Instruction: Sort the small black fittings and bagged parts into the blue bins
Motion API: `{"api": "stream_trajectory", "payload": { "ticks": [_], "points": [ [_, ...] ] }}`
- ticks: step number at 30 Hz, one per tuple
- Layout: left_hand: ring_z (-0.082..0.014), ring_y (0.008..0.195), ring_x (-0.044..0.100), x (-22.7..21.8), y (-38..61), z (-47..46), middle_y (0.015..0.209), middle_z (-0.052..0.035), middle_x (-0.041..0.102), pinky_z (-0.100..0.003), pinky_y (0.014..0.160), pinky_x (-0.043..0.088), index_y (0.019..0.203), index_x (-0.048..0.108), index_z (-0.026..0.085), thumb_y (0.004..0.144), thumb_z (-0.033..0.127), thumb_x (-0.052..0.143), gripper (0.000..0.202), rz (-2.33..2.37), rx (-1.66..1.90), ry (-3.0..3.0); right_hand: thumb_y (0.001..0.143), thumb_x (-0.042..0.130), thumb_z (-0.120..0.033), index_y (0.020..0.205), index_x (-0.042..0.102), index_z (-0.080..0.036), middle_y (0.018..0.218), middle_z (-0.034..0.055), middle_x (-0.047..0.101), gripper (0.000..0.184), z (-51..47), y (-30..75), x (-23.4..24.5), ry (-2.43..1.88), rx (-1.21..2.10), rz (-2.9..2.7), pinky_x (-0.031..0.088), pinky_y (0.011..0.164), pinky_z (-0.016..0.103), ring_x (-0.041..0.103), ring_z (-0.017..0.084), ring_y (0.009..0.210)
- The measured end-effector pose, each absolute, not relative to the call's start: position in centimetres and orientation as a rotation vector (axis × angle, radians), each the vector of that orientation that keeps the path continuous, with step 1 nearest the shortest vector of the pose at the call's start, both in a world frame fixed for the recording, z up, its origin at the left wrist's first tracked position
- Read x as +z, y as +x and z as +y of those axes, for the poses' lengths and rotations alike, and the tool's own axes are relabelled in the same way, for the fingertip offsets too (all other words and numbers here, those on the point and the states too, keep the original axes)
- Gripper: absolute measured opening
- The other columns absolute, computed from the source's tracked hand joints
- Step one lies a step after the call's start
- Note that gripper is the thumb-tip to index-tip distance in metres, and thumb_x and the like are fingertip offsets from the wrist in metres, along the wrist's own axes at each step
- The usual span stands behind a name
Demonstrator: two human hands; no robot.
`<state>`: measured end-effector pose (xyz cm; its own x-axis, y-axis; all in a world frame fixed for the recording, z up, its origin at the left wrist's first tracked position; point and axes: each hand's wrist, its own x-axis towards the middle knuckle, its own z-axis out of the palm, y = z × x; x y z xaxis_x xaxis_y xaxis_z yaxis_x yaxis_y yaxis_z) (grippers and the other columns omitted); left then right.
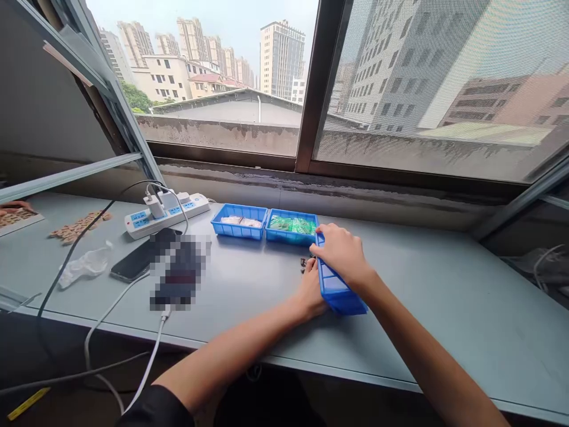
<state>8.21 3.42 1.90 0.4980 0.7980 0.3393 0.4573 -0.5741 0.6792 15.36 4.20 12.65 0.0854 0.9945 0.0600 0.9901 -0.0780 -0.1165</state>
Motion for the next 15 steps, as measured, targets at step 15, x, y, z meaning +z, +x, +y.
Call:
{"api": "stream_trajectory", "payload": {
  "ticks": [15],
  "points": [
    [-0.0247, 0.129, 0.036, 3.2, 8.4, 3.0, 0.136, -0.0098, 0.046, -0.044, 0.105, 0.029, 0.120, 0.050, 0.020, 0.088, 0.025, 0.042, 0.033, 1.057, 0.769, 2.412, 0.067, 0.063, -0.029, 0.098, 0.070, -0.024, 0.103, 0.0032, 0.069, 0.032, 5.9, 22.6, 10.3, -1.814, 0.399, -1.663, 0.046, 0.085, 0.034, 0.062, 0.023, 0.097]
  ]
}}
